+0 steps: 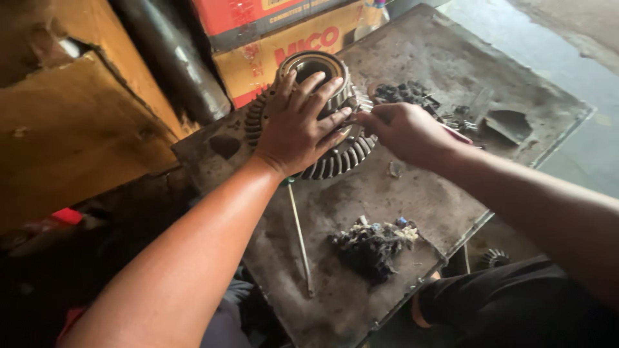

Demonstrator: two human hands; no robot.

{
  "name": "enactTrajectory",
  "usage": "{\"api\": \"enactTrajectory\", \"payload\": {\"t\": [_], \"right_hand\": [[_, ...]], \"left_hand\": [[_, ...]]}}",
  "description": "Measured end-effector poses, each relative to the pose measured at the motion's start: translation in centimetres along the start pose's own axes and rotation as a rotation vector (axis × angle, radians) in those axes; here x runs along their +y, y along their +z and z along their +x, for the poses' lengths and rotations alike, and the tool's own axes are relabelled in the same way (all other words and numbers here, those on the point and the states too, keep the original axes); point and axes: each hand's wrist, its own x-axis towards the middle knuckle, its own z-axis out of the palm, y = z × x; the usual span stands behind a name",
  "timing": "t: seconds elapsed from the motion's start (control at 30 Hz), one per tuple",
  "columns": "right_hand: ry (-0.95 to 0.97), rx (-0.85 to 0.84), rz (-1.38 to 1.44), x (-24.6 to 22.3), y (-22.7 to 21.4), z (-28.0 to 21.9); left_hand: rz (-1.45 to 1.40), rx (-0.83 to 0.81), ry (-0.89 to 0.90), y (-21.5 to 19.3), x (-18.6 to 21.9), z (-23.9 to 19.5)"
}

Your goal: The person works on a large circular gear assembly by inserting small metal components into its core, using pliers to position items, and probing the interior with a long screwdriver.

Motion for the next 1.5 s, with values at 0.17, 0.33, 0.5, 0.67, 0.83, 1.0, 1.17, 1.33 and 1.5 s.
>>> {"api": "enactTrajectory", "payload": {"t": [0.17,0.33,0.5,0.67,0.83,1.0,1.17,1.33,1.5], "right_hand": [[-0.197,0.161,-0.267,1.2,0.6,-0.5],[-0.39,0.167,-0.333,3.6,0.0,1.5],[-0.477,0.215,-0.366,4.9,0.2,3.6],[-0.308,0.136,-0.263,4.7,-0.9,2.4],[0.071,-0.234,0.089,3.4,-1.0,2.2],[0.326,-0.443,0.508,3.2,-0.5,2.1],[0.059,-0.221,0.129,3.2,-0.6,1.4],[-0.12,0.026,-0.281,3.2,-2.0,1.1],[-0.057,0.022,-0.365,3.3,-2.0,1.2]], "left_hand": [[0.053,0.005,0.036,0.4,-0.1,0.1],[0.056,0.029,0.066,1.3,-0.5,-0.2],[0.058,0.017,0.068,1.0,-0.7,0.0],[0.002,0.018,0.048,0.2,-0.5,0.6],[-0.012,-0.092,0.025,-0.6,0.3,0.7],[0.008,-0.173,0.021,-1.5,0.2,0.6],[0.008,-0.134,-0.045,-1.1,1.3,0.6],[-0.009,-0.15,-0.086,-0.9,1.5,0.7],[-0.005,-0.204,-0.153,-0.8,2.4,1.2]]}}
